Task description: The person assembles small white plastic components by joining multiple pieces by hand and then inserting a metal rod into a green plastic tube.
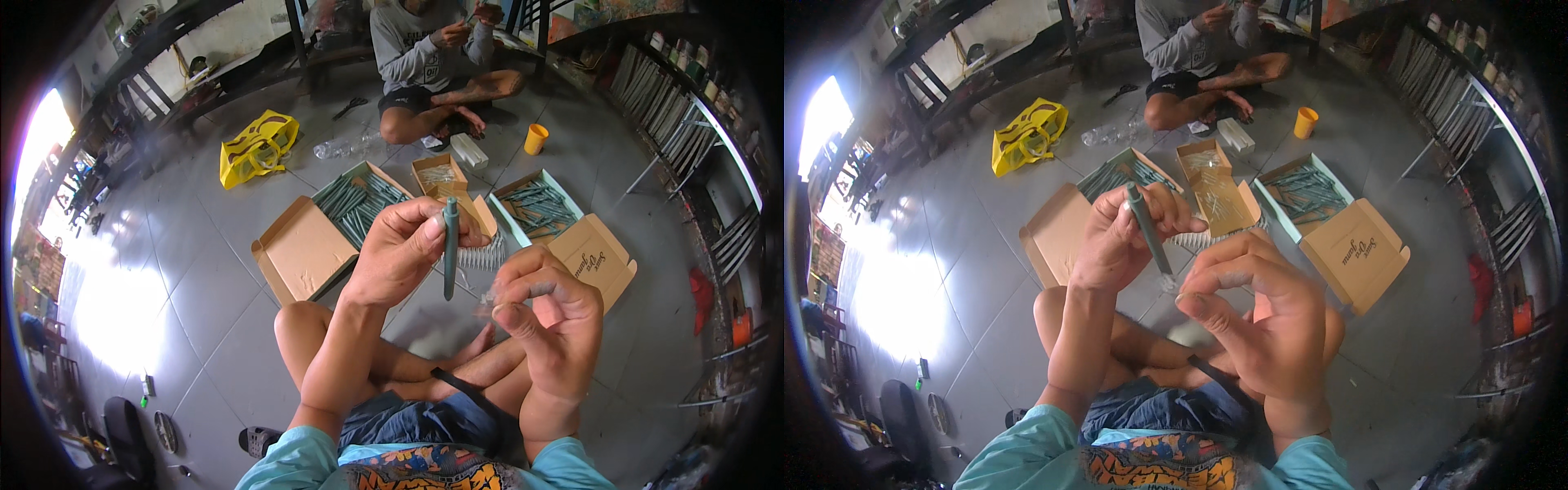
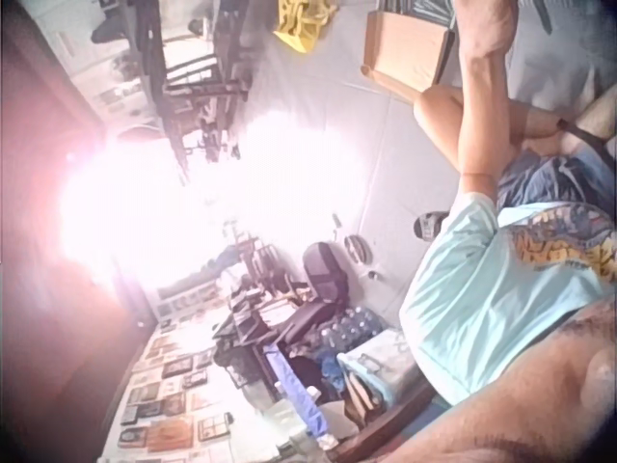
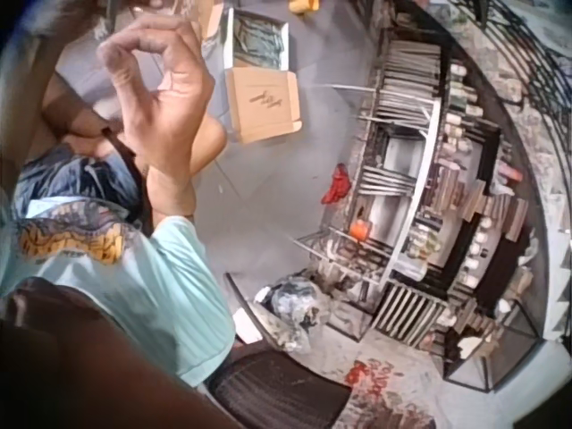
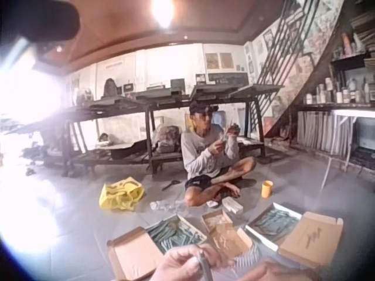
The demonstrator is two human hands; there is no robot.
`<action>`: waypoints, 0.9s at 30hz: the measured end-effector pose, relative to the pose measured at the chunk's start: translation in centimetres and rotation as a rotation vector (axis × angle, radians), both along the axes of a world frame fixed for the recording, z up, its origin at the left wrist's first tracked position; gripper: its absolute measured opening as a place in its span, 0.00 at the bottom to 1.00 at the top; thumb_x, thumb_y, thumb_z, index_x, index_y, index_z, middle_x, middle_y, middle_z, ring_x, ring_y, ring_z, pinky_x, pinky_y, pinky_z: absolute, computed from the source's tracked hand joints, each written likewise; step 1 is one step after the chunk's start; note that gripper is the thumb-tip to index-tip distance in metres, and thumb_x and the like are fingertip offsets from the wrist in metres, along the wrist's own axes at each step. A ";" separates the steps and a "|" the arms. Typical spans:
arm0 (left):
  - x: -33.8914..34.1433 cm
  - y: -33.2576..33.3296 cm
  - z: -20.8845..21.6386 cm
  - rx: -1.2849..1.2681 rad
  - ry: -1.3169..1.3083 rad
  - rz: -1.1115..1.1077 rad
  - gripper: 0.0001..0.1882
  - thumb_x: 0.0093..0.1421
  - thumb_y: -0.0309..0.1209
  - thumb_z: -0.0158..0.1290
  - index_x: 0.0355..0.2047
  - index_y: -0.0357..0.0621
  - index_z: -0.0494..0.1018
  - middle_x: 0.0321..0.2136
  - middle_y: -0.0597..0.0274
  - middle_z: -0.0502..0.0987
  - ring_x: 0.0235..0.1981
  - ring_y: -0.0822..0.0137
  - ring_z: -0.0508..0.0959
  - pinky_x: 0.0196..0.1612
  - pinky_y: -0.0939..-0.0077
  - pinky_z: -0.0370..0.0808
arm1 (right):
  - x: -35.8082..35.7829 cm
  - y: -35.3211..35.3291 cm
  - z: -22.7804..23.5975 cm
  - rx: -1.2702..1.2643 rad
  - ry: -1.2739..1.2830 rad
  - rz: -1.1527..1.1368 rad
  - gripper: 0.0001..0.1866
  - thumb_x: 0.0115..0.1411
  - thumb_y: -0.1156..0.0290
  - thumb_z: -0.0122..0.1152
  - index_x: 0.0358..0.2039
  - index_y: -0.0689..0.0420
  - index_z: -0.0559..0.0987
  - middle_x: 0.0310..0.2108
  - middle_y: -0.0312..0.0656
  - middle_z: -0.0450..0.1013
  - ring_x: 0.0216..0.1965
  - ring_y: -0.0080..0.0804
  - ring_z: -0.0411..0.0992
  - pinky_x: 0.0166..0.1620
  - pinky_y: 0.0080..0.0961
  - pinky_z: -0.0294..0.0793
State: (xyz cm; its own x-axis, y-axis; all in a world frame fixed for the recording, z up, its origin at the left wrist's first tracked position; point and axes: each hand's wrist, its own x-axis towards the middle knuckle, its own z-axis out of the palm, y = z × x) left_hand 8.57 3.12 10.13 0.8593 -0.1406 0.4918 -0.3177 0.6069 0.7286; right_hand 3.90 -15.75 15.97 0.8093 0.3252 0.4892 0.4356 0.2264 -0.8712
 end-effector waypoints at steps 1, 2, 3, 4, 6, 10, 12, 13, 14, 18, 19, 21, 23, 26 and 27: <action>0.2 0.0 0.5 0.004 0.003 0.010 0.21 0.65 0.47 0.54 0.31 0.38 0.72 0.30 0.57 0.73 0.36 0.62 0.75 0.51 0.53 0.76 | 0.2 -0.1 0.1 0.010 0.002 -0.002 0.07 0.52 0.78 0.71 0.30 0.64 0.79 0.33 0.41 0.75 0.39 0.28 0.71 0.47 0.25 0.69; 0.1 0.1 0.7 0.006 0.016 0.026 0.21 0.65 0.46 0.54 0.32 0.37 0.72 0.31 0.57 0.73 0.36 0.62 0.75 0.51 0.54 0.76 | 0.4 -0.1 0.0 0.017 0.013 0.002 0.07 0.52 0.78 0.71 0.29 0.64 0.79 0.33 0.41 0.75 0.39 0.28 0.71 0.47 0.25 0.69; 0.4 0.4 0.6 -0.026 -0.017 -0.009 0.17 0.66 0.42 0.53 0.35 0.37 0.73 0.33 0.57 0.75 0.38 0.63 0.77 0.51 0.57 0.76 | 0.7 -0.1 0.0 0.024 0.024 0.006 0.07 0.52 0.78 0.71 0.29 0.64 0.79 0.33 0.41 0.75 0.39 0.28 0.71 0.47 0.25 0.69; 1.1 1.0 0.3 -0.057 -0.051 -0.043 0.14 0.67 0.38 0.53 0.38 0.36 0.74 0.34 0.57 0.77 0.40 0.64 0.78 0.51 0.61 0.76 | 1.2 -0.1 0.0 0.026 0.027 0.022 0.07 0.52 0.79 0.71 0.29 0.63 0.79 0.33 0.40 0.75 0.39 0.26 0.71 0.47 0.25 0.69; 1.6 1.3 0.2 -0.091 -0.064 -0.051 0.12 0.68 0.34 0.52 0.42 0.35 0.75 0.36 0.58 0.79 0.41 0.66 0.79 0.51 0.65 0.76 | 1.7 0.1 0.0 0.083 0.090 0.061 0.07 0.52 0.79 0.71 0.30 0.63 0.80 0.33 0.39 0.75 0.39 0.25 0.71 0.47 0.25 0.70; 1.4 1.1 0.5 -0.019 0.003 0.121 0.16 0.70 0.40 0.48 0.38 0.36 0.72 0.33 0.59 0.73 0.37 0.63 0.75 0.50 0.60 0.74 | 2.7 0.2 -0.7 0.086 0.099 0.112 0.06 0.54 0.79 0.70 0.32 0.63 0.81 0.33 0.38 0.77 0.37 0.23 0.72 0.46 0.23 0.71; 1.2 1.2 0.4 -0.020 0.021 0.120 0.17 0.69 0.41 0.48 0.38 0.36 0.72 0.33 0.59 0.72 0.37 0.62 0.75 0.50 0.60 0.74 | 2.9 0.4 -0.9 0.074 0.103 0.127 0.06 0.55 0.79 0.70 0.33 0.63 0.81 0.33 0.38 0.77 0.37 0.22 0.73 0.46 0.22 0.72; 1.3 1.3 0.3 -0.021 0.030 0.119 0.17 0.69 0.41 0.48 0.38 0.36 0.72 0.34 0.60 0.72 0.38 0.62 0.75 0.50 0.60 0.74 | 3.0 0.5 -1.0 0.070 0.116 0.136 0.06 0.55 0.79 0.70 0.33 0.63 0.81 0.32 0.38 0.78 0.37 0.22 0.73 0.46 0.21 0.72; 1.4 1.4 0.2 -0.062 0.021 0.079 0.16 0.69 0.39 0.49 0.39 0.36 0.73 0.35 0.59 0.74 0.38 0.63 0.77 0.49 0.62 0.75 | 2.9 0.6 -1.0 0.070 0.130 0.147 0.06 0.55 0.78 0.70 0.33 0.63 0.81 0.32 0.38 0.78 0.37 0.21 0.73 0.45 0.21 0.72; 1.9 1.8 -0.2 -0.158 -0.012 -0.042 0.14 0.68 0.36 0.51 0.43 0.35 0.76 0.39 0.58 0.79 0.39 0.64 0.81 0.48 0.67 0.77 | 2.8 1.0 -1.1 0.072 0.160 0.155 0.07 0.55 0.78 0.70 0.34 0.63 0.81 0.32 0.37 0.78 0.37 0.21 0.73 0.45 0.20 0.72; 2.0 1.8 -0.2 -0.165 -0.019 -0.062 0.15 0.68 0.36 0.51 0.43 0.35 0.76 0.39 0.58 0.79 0.39 0.63 0.81 0.48 0.67 0.77 | 2.7 1.0 -1.1 0.074 0.175 0.159 0.07 0.56 0.78 0.70 0.34 0.63 0.81 0.32 0.37 0.78 0.37 0.21 0.73 0.46 0.20 0.72; 2.1 1.9 -0.3 -0.180 -0.011 -0.068 0.15 0.68 0.36 0.51 0.43 0.35 0.76 0.39 0.58 0.79 0.39 0.63 0.81 0.48 0.67 0.77 | 2.7 1.0 -1.1 0.083 0.199 0.177 0.07 0.56 0.78 0.70 0.35 0.62 0.81 0.33 0.37 0.77 0.38 0.21 0.73 0.47 0.21 0.71; 2.3 2.1 -0.5 -0.188 -0.011 -0.074 0.15 0.68 0.37 0.51 0.43 0.35 0.76 0.38 0.58 0.79 0.39 0.63 0.81 0.48 0.67 0.77 | 2.6 1.0 -0.9 0.096 0.221 0.205 0.07 0.55 0.79 0.70 0.35 0.62 0.81 0.34 0.37 0.76 0.39 0.21 0.71 0.47 0.21 0.71; 2.5 2.6 -0.8 -0.186 -0.011 -0.065 0.15 0.68 0.37 0.52 0.42 0.36 0.77 0.38 0.58 0.79 0.38 0.63 0.81 0.48 0.67 0.78 | 3.3 1.1 -1.4 0.109 0.122 0.327 0.08 0.54 0.77 0.71 0.34 0.62 0.81 0.36 0.36 0.72 0.42 0.24 0.69 0.50 0.24 0.69; 2.4 2.6 -0.7 -0.182 -0.002 -0.048 0.15 0.68 0.37 0.52 0.42 0.36 0.77 0.38 0.58 0.79 0.38 0.63 0.81 0.47 0.67 0.78 | 3.5 1.0 -1.4 0.069 0.104 0.316 0.08 0.54 0.76 0.72 0.33 0.61 0.82 0.36 0.36 0.71 0.44 0.25 0.68 0.50 0.25 0.68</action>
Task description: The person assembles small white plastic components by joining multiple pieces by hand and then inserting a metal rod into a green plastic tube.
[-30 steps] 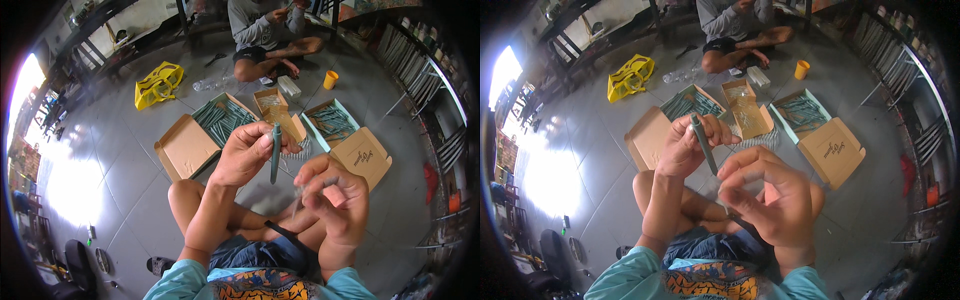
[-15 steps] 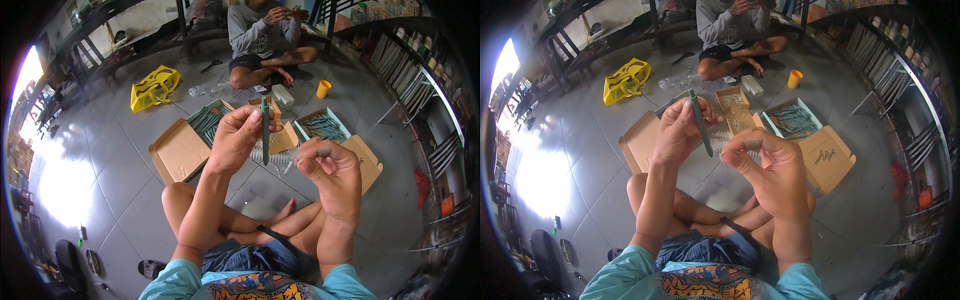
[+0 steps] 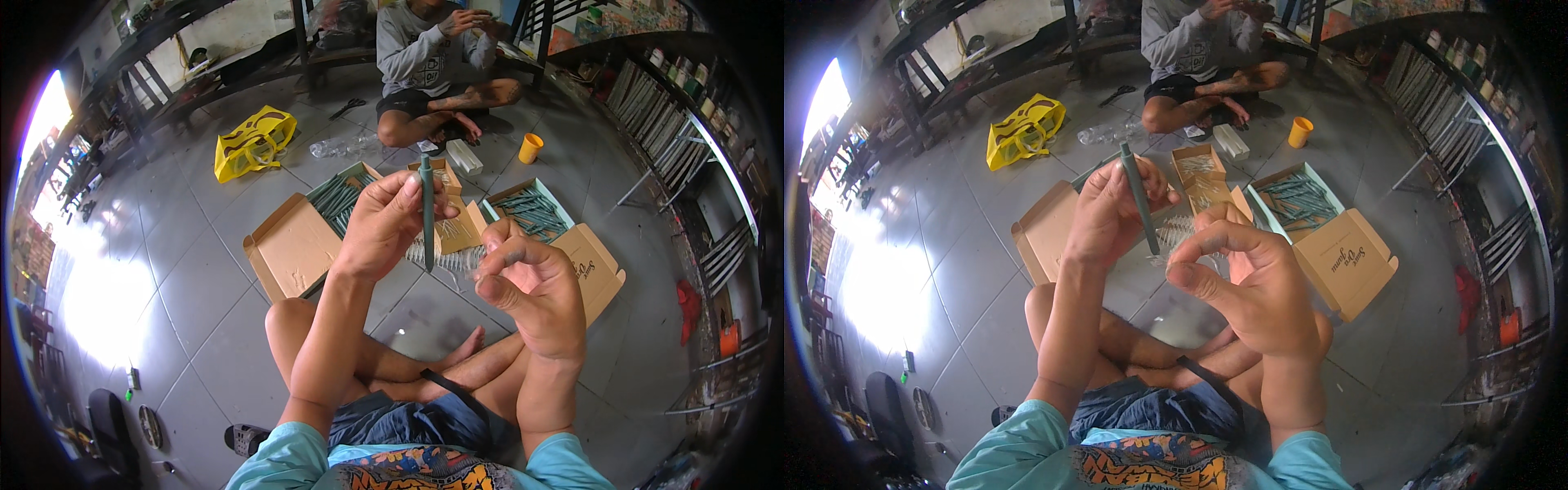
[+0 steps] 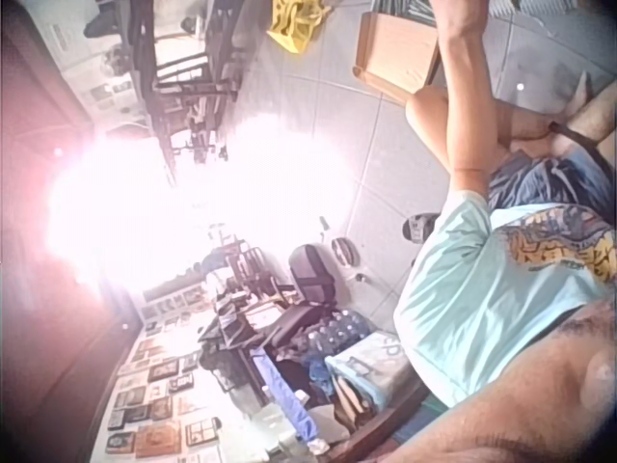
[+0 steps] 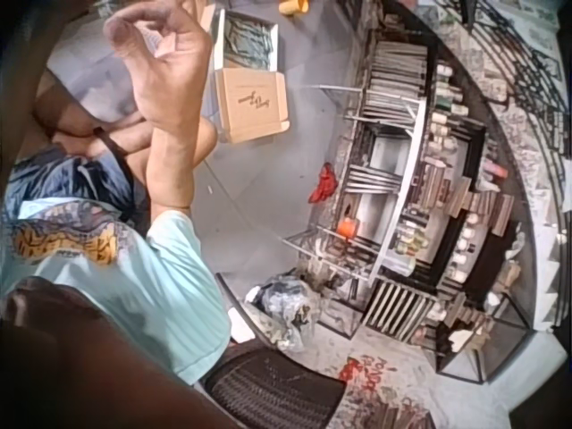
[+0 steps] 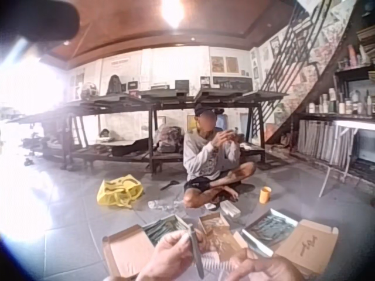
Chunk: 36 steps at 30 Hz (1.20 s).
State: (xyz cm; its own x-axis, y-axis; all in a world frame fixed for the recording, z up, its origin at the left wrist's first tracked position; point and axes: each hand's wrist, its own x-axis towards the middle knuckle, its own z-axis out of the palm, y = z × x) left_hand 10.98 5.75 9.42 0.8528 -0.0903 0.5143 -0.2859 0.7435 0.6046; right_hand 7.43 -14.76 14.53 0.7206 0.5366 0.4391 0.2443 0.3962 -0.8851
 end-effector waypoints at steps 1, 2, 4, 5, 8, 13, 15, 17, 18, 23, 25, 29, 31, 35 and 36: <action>0.0 0.1 0.0 0.004 0.011 0.015 0.14 0.68 0.37 0.52 0.42 0.36 0.77 0.38 0.58 0.79 0.38 0.63 0.81 0.47 0.67 0.78 | 0.2 -0.2 0.0 -0.037 -0.024 -0.011 0.08 0.53 0.76 0.72 0.33 0.61 0.82 0.37 0.36 0.70 0.45 0.25 0.67 0.51 0.26 0.67; 0.0 0.3 0.1 0.021 0.015 0.021 0.14 0.68 0.37 0.52 0.42 0.36 0.76 0.38 0.59 0.79 0.38 0.64 0.80 0.47 0.68 0.77 | 0.4 -0.3 0.0 -0.072 -0.048 -0.019 0.08 0.52 0.75 0.73 0.32 0.60 0.82 0.37 0.36 0.68 0.46 0.26 0.66 0.52 0.27 0.66; 0.0 0.6 0.1 0.057 0.024 0.031 0.14 0.68 0.36 0.52 0.42 0.36 0.76 0.37 0.59 0.79 0.38 0.66 0.80 0.47 0.70 0.77 | 0.8 -0.6 0.2 -0.154 -0.138 -0.055 0.08 0.52 0.74 0.74 0.31 0.59 0.82 0.39 0.36 0.68 0.48 0.27 0.65 0.54 0.28 0.63; -0.1 0.6 0.1 0.094 0.034 0.075 0.14 0.68 0.36 0.52 0.42 0.36 0.76 0.37 0.59 0.79 0.38 0.67 0.80 0.47 0.71 0.76 | 0.9 -0.6 0.3 -0.195 -0.184 -0.075 0.08 0.52 0.73 0.74 0.31 0.58 0.83 0.39 0.36 0.68 0.48 0.27 0.64 0.55 0.29 0.62; -0.4 0.6 0.2 0.197 0.064 0.190 0.14 0.69 0.36 0.51 0.42 0.36 0.75 0.37 0.59 0.79 0.39 0.69 0.78 0.48 0.74 0.75 | 1.0 -0.2 0.4 -0.162 -0.108 -0.100 0.08 0.52 0.72 0.74 0.31 0.57 0.83 0.44 0.38 0.67 0.52 0.29 0.64 0.58 0.29 0.59; -1.4 0.4 0.8 0.257 0.232 0.349 0.15 0.72 0.40 0.45 0.43 0.39 0.69 0.32 0.62 0.76 0.33 0.72 0.75 0.41 0.78 0.73 | 1.9 0.3 0.1 -0.119 -0.067 -0.070 0.07 0.56 0.71 0.70 0.33 0.58 0.81 0.52 0.43 0.67 0.57 0.31 0.62 0.59 0.30 0.59; -2.3 0.3 0.8 0.225 0.362 0.426 0.17 0.73 0.43 0.41 0.44 0.40 0.68 0.29 0.66 0.72 0.29 0.75 0.70 0.34 0.81 0.69 | 2.3 0.2 0.0 -0.103 -0.046 -0.081 0.06 0.58 0.71 0.69 0.33 0.58 0.81 0.55 0.43 0.67 0.58 0.31 0.62 0.58 0.30 0.59; -3.4 0.4 1.1 0.177 0.442 0.491 0.20 0.73 0.47 0.37 0.41 0.43 0.67 0.24 0.71 0.65 0.23 0.79 0.61 0.23 0.85 0.58 | 2.6 0.2 -0.1 -0.088 -0.032 -0.070 0.06 0.60 0.71 0.67 0.34 0.58 0.80 0.56 0.44 0.66 0.57 0.30 0.62 0.58 0.30 0.60; -3.9 0.8 0.6 0.139 0.404 0.466 0.19 0.72 0.47 0.40 0.41 0.44 0.67 0.24 0.71 0.64 0.22 0.79 0.61 0.22 0.85 0.57 | 2.6 0.3 0.0 -0.069 0.000 -0.059 0.06 0.60 0.70 0.67 0.34 0.57 0.80 0.56 0.44 0.66 0.56 0.30 0.62 0.59 0.30 0.59; -6.7 -0.4 -1.6 0.352 0.275 0.567 0.22 0.51 0.30 0.68 0.45 0.39 0.73 0.28 0.75 0.68 0.21 0.85 0.62 0.25 0.89 0.59 | 2.5 0.5 0.4 0.008 0.177 0.013 0.07 0.62 0.67 0.65 0.37 0.56 0.80 0.55 0.44 0.69 0.54 0.29 0.64 0.58 0.30 0.61; -7.5 -1.0 -1.9 0.454 0.331 0.447 0.27 0.48 0.27 0.70 0.48 0.37 0.75 0.29 0.75 0.68 0.22 0.85 0.62 0.28 0.89 0.60 | 2.4 0.7 0.5 0.011 0.192 0.028 0.07 0.62 0.67 0.64 0.38 0.55 0.81 0.55 0.44 0.69 0.53 0.28 0.65 0.56 0.28 0.62; -7.0 -2.3 -2.8 0.434 0.236 0.433 0.24 0.49 0.27 0.70 0.47 0.37 0.78 0.29 0.74 0.68 0.26 0.84 0.64 0.31 0.88 0.62 | 2.6 1.0 0.0 0.039 0.233 0.068 0.08 0.63 0.66 0.63 0.40 0.54 0.82 0.54 0.43 0.70 0.52 0.27 0.65 0.54 0.27 0.63; -6.9 -2.5 -2.8 0.403 0.171 0.453 0.18 0.52 0.27 0.68 0.43 0.36 0.79 0.30 0.71 0.71 0.28 0.82 0.66 0.31 0.86 0.63 | 2.7 0.8 -0.4 0.047 0.245 0.069 0.08 0.62 0.66 0.63 0.40 0.54 0.82 0.53 0.42 0.71 0.52 0.27 0.65 0.53 0.27 0.63; -6.8 -3.3 -2.7 0.380 0.231 0.500 0.11 0.56 0.26 0.65 0.38 0.36 0.79 0.31 0.69 0.74 0.30 0.81 0.69 0.31 0.86 0.64 | 2.6 0.9 -0.3 0.059 0.255 0.055 0.07 0.62 0.66 0.64 0.39 0.53 0.82 0.53 0.42 0.71 0.51 0.27 0.66 0.52 0.26 0.63; -6.9 -3.3 -2.8 0.400 0.236 0.510 0.09 0.56 0.25 0.65 0.37 0.36 0.79 0.31 0.69 0.74 0.30 0.81 0.69 0.31 0.86 0.65 | 2.6 0.9 -0.3 0.057 0.247 0.044 0.07 0.62 0.67 0.64 0.39 0.54 0.82 0.53 0.41 0.70 0.51 0.27 0.66 0.53 0.26 0.62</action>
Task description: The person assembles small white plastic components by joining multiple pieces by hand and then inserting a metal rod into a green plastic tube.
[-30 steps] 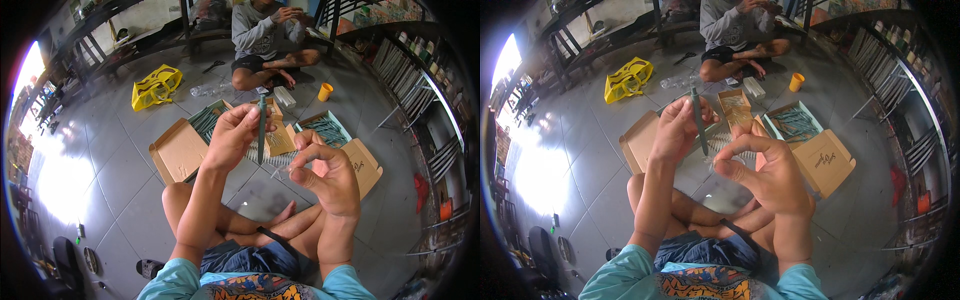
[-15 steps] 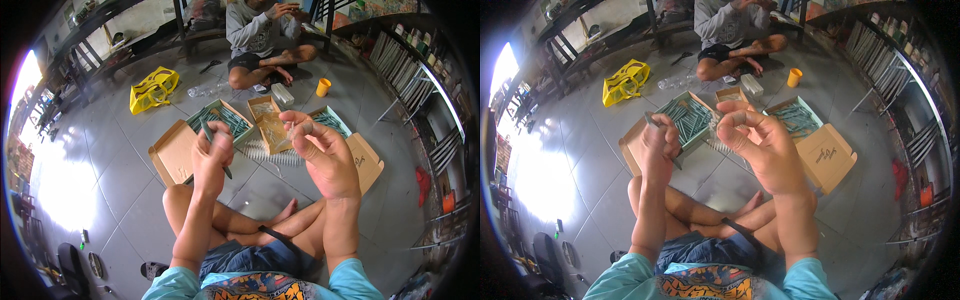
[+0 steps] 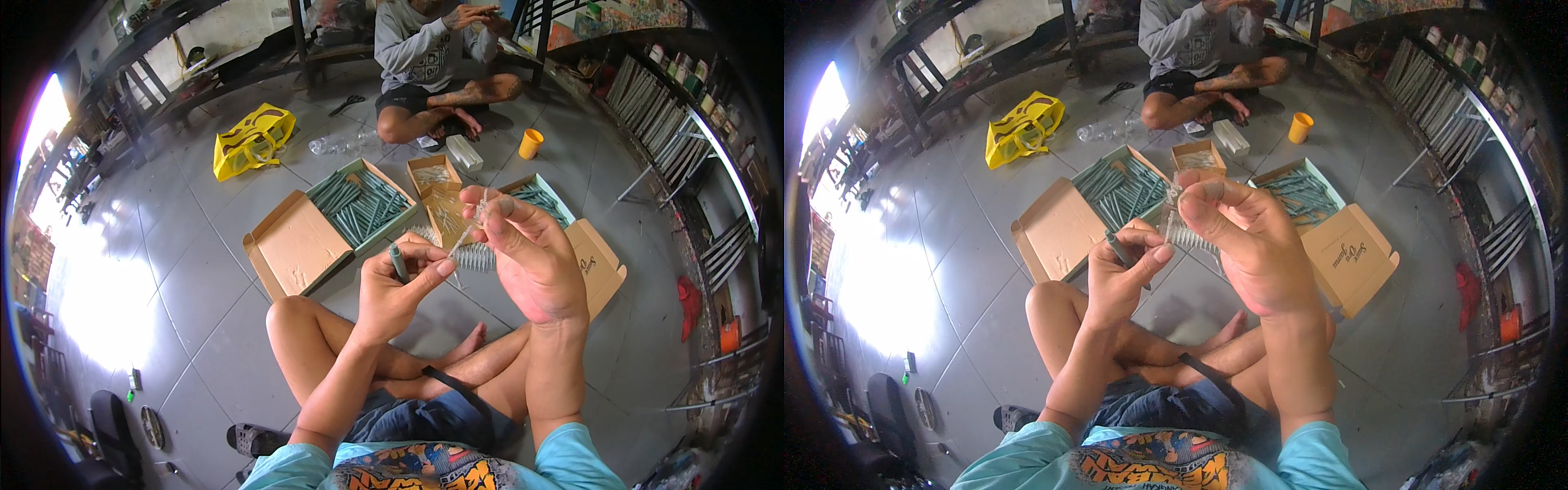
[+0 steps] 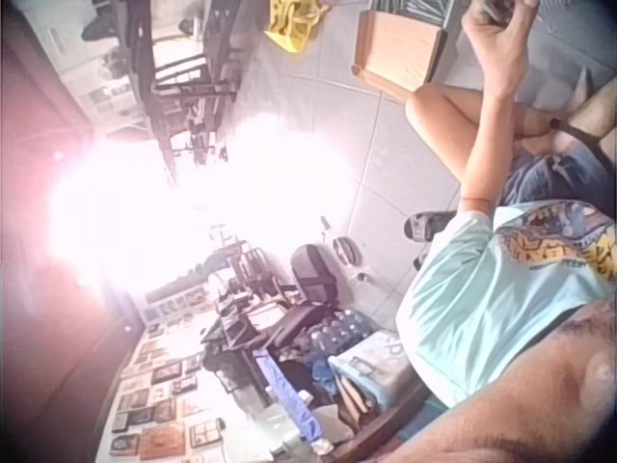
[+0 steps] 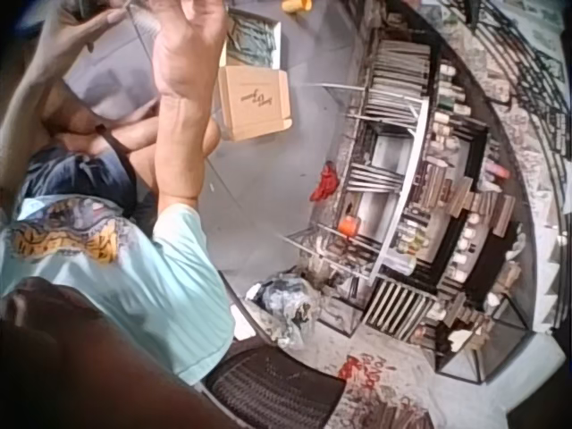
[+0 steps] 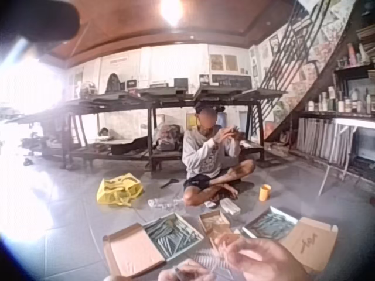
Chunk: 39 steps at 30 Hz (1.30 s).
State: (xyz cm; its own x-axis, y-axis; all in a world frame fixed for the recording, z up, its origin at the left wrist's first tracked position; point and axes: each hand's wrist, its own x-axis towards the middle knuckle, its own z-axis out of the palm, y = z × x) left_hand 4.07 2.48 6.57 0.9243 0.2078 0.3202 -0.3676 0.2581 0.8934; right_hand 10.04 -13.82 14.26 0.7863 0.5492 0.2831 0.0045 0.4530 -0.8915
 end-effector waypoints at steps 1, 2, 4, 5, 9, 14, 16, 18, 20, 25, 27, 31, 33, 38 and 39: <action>-0.1 0.0 -0.1 0.019 0.008 0.009 0.08 0.57 0.25 0.64 0.35 0.35 0.79 0.31 0.69 0.75 0.30 0.81 0.70 0.31 0.86 0.65 | 0.0 0.1 0.1 -0.003 -0.007 -0.011 0.06 0.62 0.68 0.63 0.39 0.54 0.82 0.52 0.41 0.70 0.50 0.27 0.66 0.54 0.26 0.62; -0.3 0.0 -0.2 0.013 0.010 0.020 0.07 0.58 0.25 0.63 0.35 0.35 0.79 0.30 0.69 0.75 0.30 0.81 0.70 0.31 0.86 0.65 | -0.1 0.3 0.1 -0.005 -0.013 -0.020 0.06 0.62 0.69 0.63 0.38 0.54 0.82 0.52 0.41 0.70 0.50 0.27 0.66 0.54 0.27 0.62; -0.9 -0.3 -0.3 -0.001 0.015 0.044 0.06 0.59 0.25 0.63 0.34 0.35 0.79 0.29 0.70 0.75 0.30 0.81 0.70 0.31 0.87 0.66 | -0.3 0.7 0.1 -0.023 -0.066 -0.100 0.05 0.62 0.72 0.64 0.37 0.56 0.81 0.52 0.41 0.70 0.50 0.26 0.66 0.55 0.26 0.62; -1.2 -0.6 -0.2 -0.023 0.068 0.048 0.06 0.59 0.25 0.63 0.34 0.35 0.79 0.29 0.70 0.75 0.30 0.81 0.70 0.31 0.88 0.66 | -0.4 0.8 0.2 -0.034 -0.096 -0.143 0.04 0.61 0.73 0.64 0.37 0.57 0.81 0.53 0.41 0.69 0.50 0.26 0.66 0.55 0.25 0.62; -2.3 -1.5 0.7 -0.019 0.175 0.151 0.06 0.59 0.25 0.62 0.33 0.34 0.79 0.30 0.70 0.74 0.29 0.82 0.70 0.32 0.88 0.67 | 0.3 1.2 -0.1 -0.167 -0.353 -0.308 0.10 0.59 0.73 0.68 0.39 0.63 0.80 0.52 0.39 0.66 0.46 0.23 0.71 0.46 0.20 0.72; -2.5 -1.6 1.1 -0.058 0.144 0.285 0.07 0.59 0.25 0.63 0.34 0.34 0.78 0.29 0.70 0.74 0.28 0.82 0.70 0.31 0.88 0.66 | -0.5 1.5 1.1 -0.239 -0.417 -0.186 0.22 0.57 0.75 0.68 0.52 0.61 0.73 0.56 0.42 0.62 0.48 0.27 0.72 0.49 0.26 0.74; -2.4 -1.4 1.2 -0.106 0.121 0.319 0.07 0.59 0.26 0.62 0.35 0.34 0.78 0.28 0.70 0.74 0.27 0.83 0.69 0.29 0.89 0.65 | -0.6 1.6 1.2 -0.269 -0.403 -0.115 0.29 0.55 0.79 0.69 0.56 0.60 0.69 0.59 0.43 0.60 0.48 0.30 0.72 0.49 0.26 0.74; -2.4 -1.7 1.9 -0.153 0.159 0.291 0.07 0.60 0.26 0.62 0.35 0.34 0.78 0.27 0.71 0.73 0.24 0.83 0.68 0.26 0.88 0.63 | -0.6 1.4 1.3 -0.300 -0.410 -0.079 0.32 0.53 0.82 0.68 0.58 0.60 0.66 0.60 0.42 0.59 0.48 0.31 0.72 0.48 0.26 0.74; -2.4 -1.9 2.4 -0.181 0.183 0.274 0.07 0.60 0.27 0.62 0.35 0.34 0.78 0.26 0.71 0.73 0.23 0.83 0.67 0.24 0.88 0.61 | -0.3 1.4 1.5 -0.324 -0.449 -0.066 0.33 0.53 0.84 0.67 0.59 0.61 0.65 0.59 0.42 0.61 0.46 0.30 0.73 0.46 0.26 0.75; -2.5 -2.0 2.5 -0.208 0.198 0.251 0.07 0.60 0.27 0.62 0.35 0.35 0.78 0.25 0.73 0.72 0.21 0.84 0.66 0.23 0.88 0.59 | 0.3 1.5 1.1 -0.257 -0.432 -0.076 0.28 0.55 0.85 0.65 0.56 0.60 0.68 0.56 0.42 0.65 0.40 0.25 0.75 0.44 0.21 0.75; -2.4 -2.1 2.2 -0.208 0.179 0.256 0.07 0.60 0.27 0.62 0.35 0.35 0.78 0.25 0.73 0.71 0.21 0.84 0.65 0.23 0.89 0.59 | 0.1 1.8 1.1 -0.194 -0.370 -0.062 0.27 0.56 0.85 0.64 0.55 0.59 0.68 0.55 0.43 0.67 0.38 0.23 0.76 0.43 0.19 0.75; -2.5 -2.2 2.4 -0.207 0.194 0.252 0.07 0.60 0.27 0.62 0.35 0.35 0.77 0.25 0.73 0.71 0.21 0.84 0.65 0.23 0.89 0.59 | 0.0 2.0 1.1 -0.165 -0.303 -0.081 0.27 0.55 0.87 0.63 0.55 0.62 0.68 0.55 0.43 0.68 0.38 0.22 0.76 0.42 0.18 0.75; -2.5 -2.2 2.3 -0.209 0.182 0.251 0.07 0.60 0.27 0.62 0.35 0.35 0.77 0.25 0.73 0.71 0.21 0.84 0.65 0.23 0.89 0.59 | 0.0 2.1 1.0 -0.159 -0.289 -0.094 0.27 0.55 0.87 0.64 0.55 0.63 0.68 0.54 0.43 0.68 0.38 0.22 0.76 0.42 0.18 0.75; -2.3 -2.3 2.2 -0.216 0.171 0.244 0.07 0.60 0.27 0.62 0.35 0.35 0.78 0.25 0.72 0.71 0.21 0.84 0.65 0.23 0.89 0.58 | 0.2 2.0 1.0 -0.199 -0.267 -0.092 0.28 0.53 0.89 0.65 0.53 0.63 0.67 0.54 0.42 0.64 0.39 0.22 0.75 0.42 0.17 0.78; -2.3 -2.2 2.2 -0.218 0.175 0.240 0.08 0.60 0.27 0.62 0.36 0.35 0.78 0.24 0.72 0.71 0.21 0.84 0.65 0.23 0.89 0.58 | 0.3 2.1 0.9 -0.192 -0.263 -0.095 0.28 0.53 0.89 0.65 0.53 0.63 0.67 0.54 0.42 0.64 0.39 0.22 0.75 0.42 0.17 0.78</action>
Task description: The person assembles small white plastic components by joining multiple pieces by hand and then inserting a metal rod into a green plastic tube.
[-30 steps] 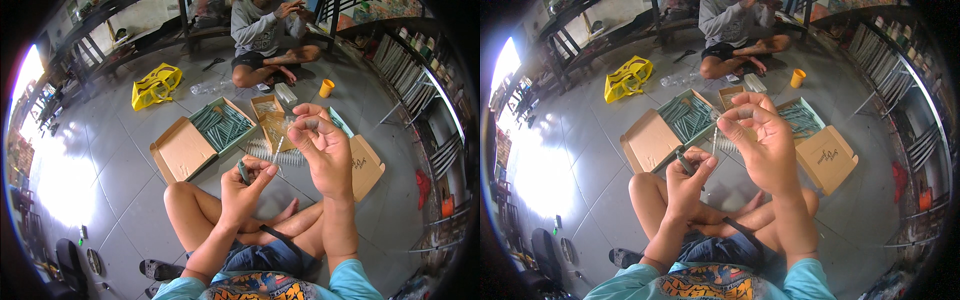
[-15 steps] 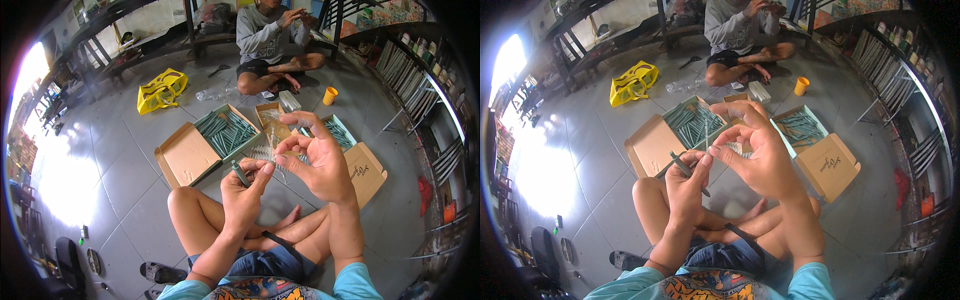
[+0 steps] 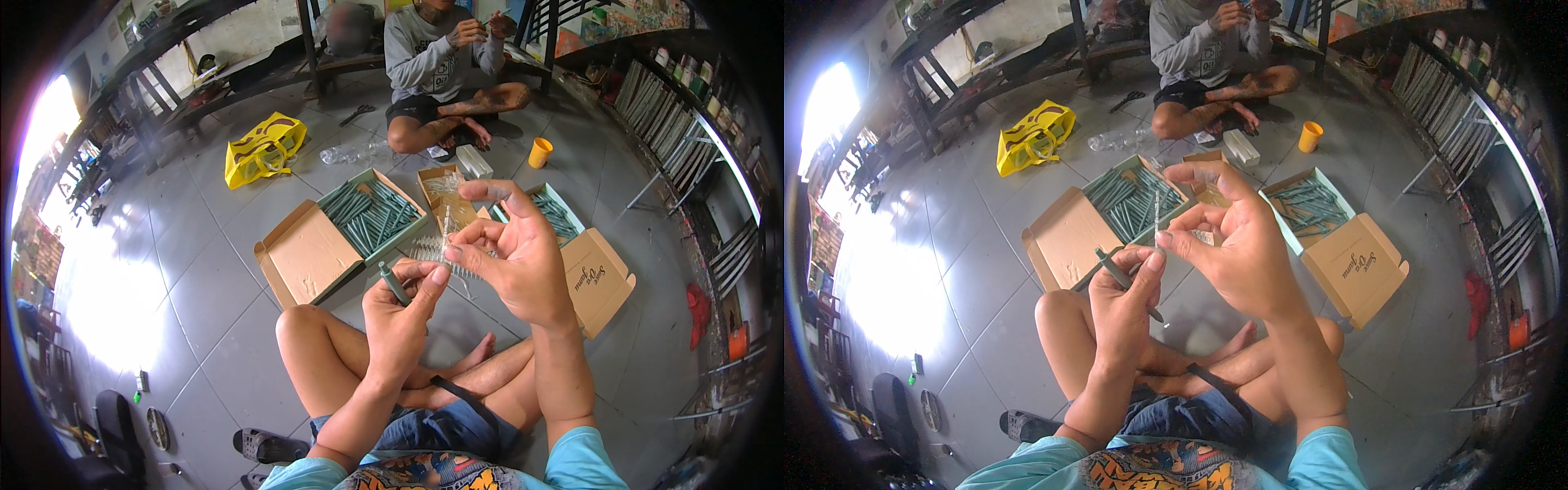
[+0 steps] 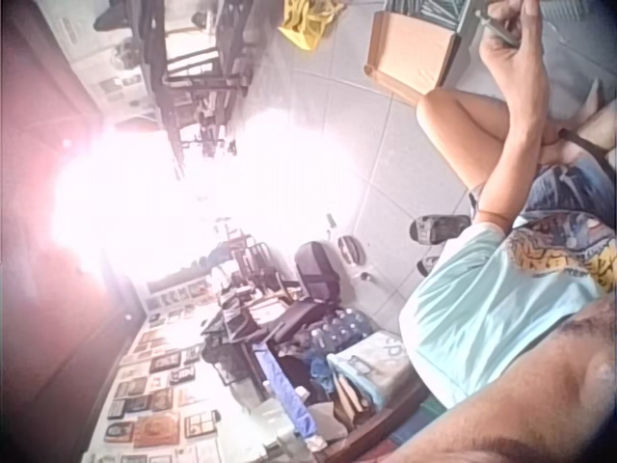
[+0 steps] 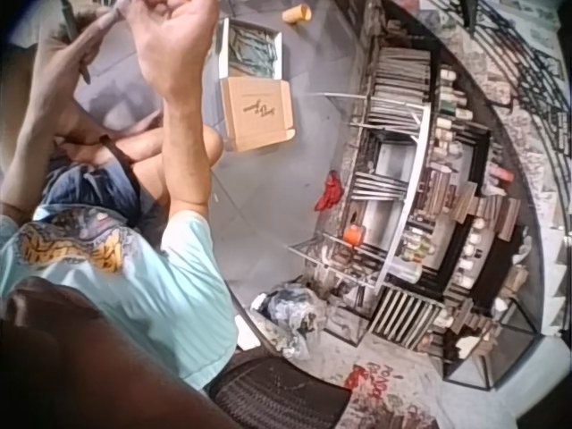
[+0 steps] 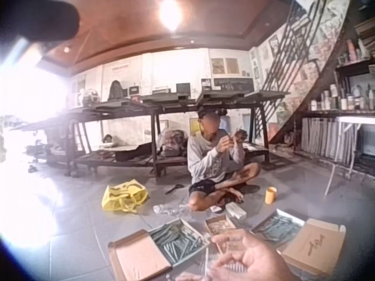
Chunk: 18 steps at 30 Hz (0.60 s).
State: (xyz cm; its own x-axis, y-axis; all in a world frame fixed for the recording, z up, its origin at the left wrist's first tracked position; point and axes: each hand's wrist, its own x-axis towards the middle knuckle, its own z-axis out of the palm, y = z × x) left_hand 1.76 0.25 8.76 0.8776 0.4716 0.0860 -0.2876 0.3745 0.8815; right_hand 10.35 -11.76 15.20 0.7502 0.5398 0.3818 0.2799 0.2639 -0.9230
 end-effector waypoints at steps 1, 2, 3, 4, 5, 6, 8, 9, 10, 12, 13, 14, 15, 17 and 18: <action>0.0 0.0 0.0 -0.003 0.003 -0.004 0.08 0.61 0.27 0.62 0.36 0.35 0.78 0.24 0.72 0.71 0.21 0.84 0.65 0.23 0.89 0.58 | 0.1 0.1 -0.1 0.008 0.003 -0.002 0.28 0.52 0.89 0.66 0.53 0.63 0.67 0.54 0.42 0.64 0.39 0.22 0.75 0.42 0.17 0.78; 0.0 0.1 0.0 -0.009 0.017 -0.031 0.09 0.62 0.29 0.60 0.39 0.35 0.78 0.25 0.72 0.71 0.21 0.84 0.65 0.22 0.89 0.58 | 0.1 0.1 -0.1 0.014 0.007 -0.005 0.28 0.52 0.89 0.66 0.53 0.63 0.67 0.53 0.42 0.63 0.39 0.22 0.75 0.42 0.17 0.78; -0.1 0.1 0.0 -0.015 0.031 -0.059 0.11 0.63 0.30 0.59 0.41 0.35 0.77 0.26 0.72 0.71 0.22 0.83 0.65 0.22 0.89 0.57 | 0.2 0.0 -0.1 0.017 0.020 -0.017 0.28 0.52 0.89 0.66 0.53 0.63 0.67 0.53 0.42 0.63 0.39 0.22 0.75 0.43 0.16 0.78; -0.1 0.2 0.0 -0.020 0.045 -0.086 0.12 0.64 0.31 0.58 0.44 0.35 0.77 0.28 0.71 0.71 0.22 0.83 0.66 0.22 0.89 0.57 | 0.3 0.0 -0.1 0.020 0.034 -0.029 0.28 0.52 0.89 0.66 0.53 0.63 0.67 0.53 0.42 0.63 0.39 0.22 0.75 0.43 0.16 0.78; -0.2 0.4 -0.1 -0.056 0.010 -0.136 0.15 0.66 0.34 0.54 0.46 0.35 0.76 0.29 0.70 0.71 0.23 0.82 0.66 0.22 0.89 0.56 | 0.3 -0.1 -0.1 0.024 0.048 -0.041 0.28 0.52 0.90 0.66 0.53 0.63 0.68 0.53 0.42 0.63 0.39 0.22 0.75 0.43 0.16 0.78; -0.3 0.6 -0.2 -0.093 -0.025 -0.187 0.17 0.68 0.37 0.51 0.49 0.35 0.75 0.31 0.70 0.72 0.24 0.81 0.66 0.22 0.89 0.56 | 0.3 -0.2 -0.2 0.035 0.043 -0.060 0.28 0.52 0.89 0.66 0.54 0.64 0.67 0.52 0.41 0.64 0.38 0.20 0.75 0.42 0.15 0.77; -0.5 1.2 -0.5 -0.143 -0.081 -0.295 0.23 0.71 0.44 0.45 0.54 0.36 0.71 0.34 0.68 0.71 0.25 0.80 0.67 0.22 0.88 0.55 | 0.1 -0.3 -0.3 0.059 0.033 -0.097 0.29 0.53 0.88 0.66 0.55 0.64 0.67 0.51 0.40 0.67 0.37 0.18 0.74 0.40 0.13 0.74; -0.7 1.6 -0.7 -0.158 -0.101 -0.353 0.26 0.71 0.47 0.41 0.57 0.37 0.69 0.34 0.67 0.71 0.26 0.79 0.67 0.21 0.88 0.54 | 0.1 -0.4 -0.4 0.072 0.041 -0.098 0.29 0.53 0.88 0.66 0.55 0.64 0.67 0.52 0.40 0.67 0.37 0.18 0.74 0.40 0.13 0.74; -0.9 1.8 -0.9 -0.172 -0.121 -0.411 0.30 0.72 0.50 0.38 0.60 0.38 0.66 0.35 0.66 0.70 0.26 0.78 0.66 0.21 0.88 0.53 | 0.1 -0.6 -0.4 0.086 0.049 -0.098 0.29 0.52 0.88 0.66 0.55 0.64 0.67 0.52 0.40 0.66 0.37 0.19 0.74 0.40 0.13 0.74; -1.0 1.7 -0.6 -0.242 -0.075 -0.316 0.35 0.71 0.55 0.35 0.63 0.36 0.61 0.34 0.63 0.71 0.24 0.76 0.66 0.19 0.88 0.53 | -0.1 -1.3 -0.1 0.084 0.054 -0.100 0.30 0.52 0.88 0.66 0.55 0.65 0.67 0.52 0.40 0.65 0.38 0.19 0.74 0.41 0.14 0.75; -1.0 1.7 -0.5 -0.276 -0.052 -0.267 0.38 0.70 0.57 0.33 0.64 0.35 0.58 0.33 0.61 0.71 0.23 0.76 0.66 0.18 0.87 0.53 | -0.2 -1.9 0.3 0.074 0.052 -0.098 0.30 0.51 0.88 0.67 0.55 0.65 0.67 0.52 0.40 0.64 0.38 0.20 0.75 0.41 0.15 0.76; -1.1 2.2 -0.8 -0.337 -0.051 -0.286 0.32 0.71 0.54 0.33 0.62 0.41 0.59 0.35 0.59 0.71 0.24 0.74 0.66 0.18 0.87 0.55 | -0.5 -2.3 0.2 0.061 0.058 -0.093 0.31 0.51 0.88 0.67 0.55 0.65 0.66 0.53 0.41 0.64 0.38 0.20 0.75 0.42 0.16 0.76; -1.1 2.6 -0.9 -0.361 -0.059 -0.305 0.29 0.71 0.53 0.33 0.59 0.44 0.61 0.36 0.61 0.70 0.26 0.74 0.66 0.19 0.87 0.53 | -0.8 -2.4 0.0 0.065 0.095 -0.030 0.31 0.51 0.88 0.67 0.55 0.65 0.66 0.53 0.41 0.63 0.38 0.21 0.75 0.42 0.16 0.77; -0.6 3.5 -0.8 -0.407 -0.077 -0.338 0.24 0.72 0.53 0.31 0.51 0.49 0.63 0.37 0.63 0.69 0.28 0.74 0.66 0.21 0.87 0.51 | -1.8 -2.6 -0.7 0.074 0.167 0.099 0.32 0.51 0.88 0.68 0.55 0.65 0.66 0.54 0.43 0.62 0.38 0.22 0.75 0.43 0.18 0.78; -0.1 4.1 -1.3 -0.463 -0.107 -0.359 0.17 0.73 0.46 0.33 0.47 0.50 0.63 0.39 0.57 0.69 0.29 0.71 0.66 0.21 0.87 0.58 | -2.3 -2.8 -1.1 0.050 0.245 0.161 0.31 0.51 0.87 0.69 0.54 0.65 0.66 0.54 0.44 0.62 0.38 0.24 0.75 0.44 0.20 0.79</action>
State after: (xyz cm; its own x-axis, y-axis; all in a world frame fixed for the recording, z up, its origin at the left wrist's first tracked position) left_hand 1.66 4.36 7.42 0.9869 0.1561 0.0394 -0.1501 0.8033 0.5763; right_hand 8.04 -14.55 14.11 0.7299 0.6441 0.2289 0.0012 0.3337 -0.9427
